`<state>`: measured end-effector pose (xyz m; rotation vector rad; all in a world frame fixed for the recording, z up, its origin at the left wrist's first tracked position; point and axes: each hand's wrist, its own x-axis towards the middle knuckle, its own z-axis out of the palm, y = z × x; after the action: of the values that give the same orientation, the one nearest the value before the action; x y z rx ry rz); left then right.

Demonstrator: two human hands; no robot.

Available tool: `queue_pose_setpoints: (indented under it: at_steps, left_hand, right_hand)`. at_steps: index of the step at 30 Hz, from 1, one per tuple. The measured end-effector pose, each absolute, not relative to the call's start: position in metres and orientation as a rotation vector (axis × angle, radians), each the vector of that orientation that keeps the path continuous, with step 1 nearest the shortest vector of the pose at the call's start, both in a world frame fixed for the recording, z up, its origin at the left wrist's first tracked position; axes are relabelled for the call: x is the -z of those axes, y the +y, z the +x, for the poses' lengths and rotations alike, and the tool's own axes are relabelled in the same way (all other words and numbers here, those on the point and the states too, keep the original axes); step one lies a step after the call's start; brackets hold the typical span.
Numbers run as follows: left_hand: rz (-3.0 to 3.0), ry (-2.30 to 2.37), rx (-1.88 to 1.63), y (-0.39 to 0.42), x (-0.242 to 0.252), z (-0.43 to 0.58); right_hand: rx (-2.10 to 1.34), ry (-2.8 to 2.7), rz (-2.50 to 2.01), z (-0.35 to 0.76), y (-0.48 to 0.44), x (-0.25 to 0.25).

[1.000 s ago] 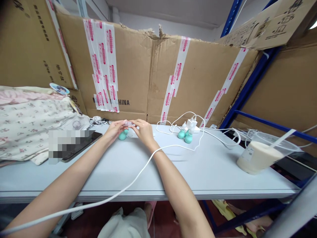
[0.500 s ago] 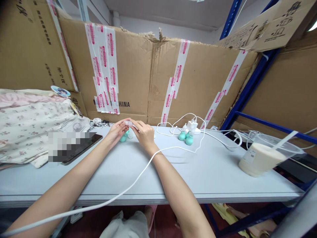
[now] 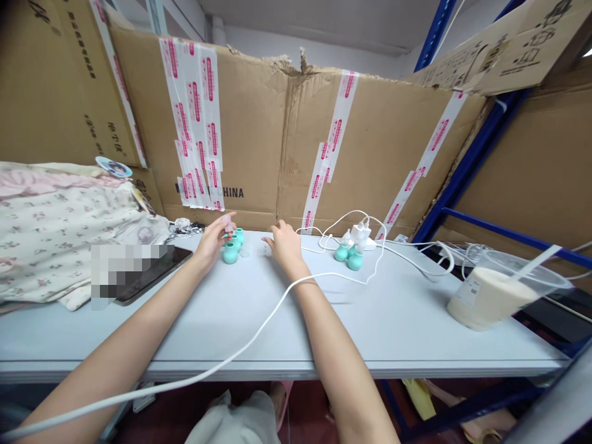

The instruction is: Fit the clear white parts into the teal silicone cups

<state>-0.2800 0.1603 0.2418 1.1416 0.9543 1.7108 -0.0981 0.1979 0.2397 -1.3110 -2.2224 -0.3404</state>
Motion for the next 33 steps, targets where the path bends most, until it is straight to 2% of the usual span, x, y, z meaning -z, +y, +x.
queue_pose_setpoints:
  at_steps: [5, 10, 15, 19, 22, 27, 33]
  left_hand:
    - [1.396, 1.156, -1.663, 0.168, -0.232, -0.28]
    - [1.759, 1.4, -1.553, 0.162, -0.227, -0.275]
    - [1.845, 1.378, -1.547, 0.159, -0.229, -0.272]
    - [1.819, 1.339, -1.527, 0.16, -0.228, -0.272]
    - [1.803, 1.305, -1.536, 0.16, -0.229, -0.273]
    - [1.856, 1.358, -1.567, 0.159, -0.232, -0.273]
    - [1.935, 1.363, -1.548, 0.158, -0.233, -0.272]
  right_hand:
    - [0.057, -2.519, -1.55, -0.089, 0.21, -0.228]
    - [0.093, -2.499, -1.556, -0.093, 0.211, -0.22]
    - [0.181, -2.455, -1.506, -0.098, 0.21, -0.215]
    - [0.126, -2.438, -1.515, -0.097, 0.211, -0.216]
    - [-0.12, -2.326, -1.415, -0.093, 0.213, -0.224]
    - [-0.882, -1.894, -0.93, -0.096, 0.21, -0.243]
    - [-1.019, -1.716, -0.729, -0.11, 0.199, -0.25]
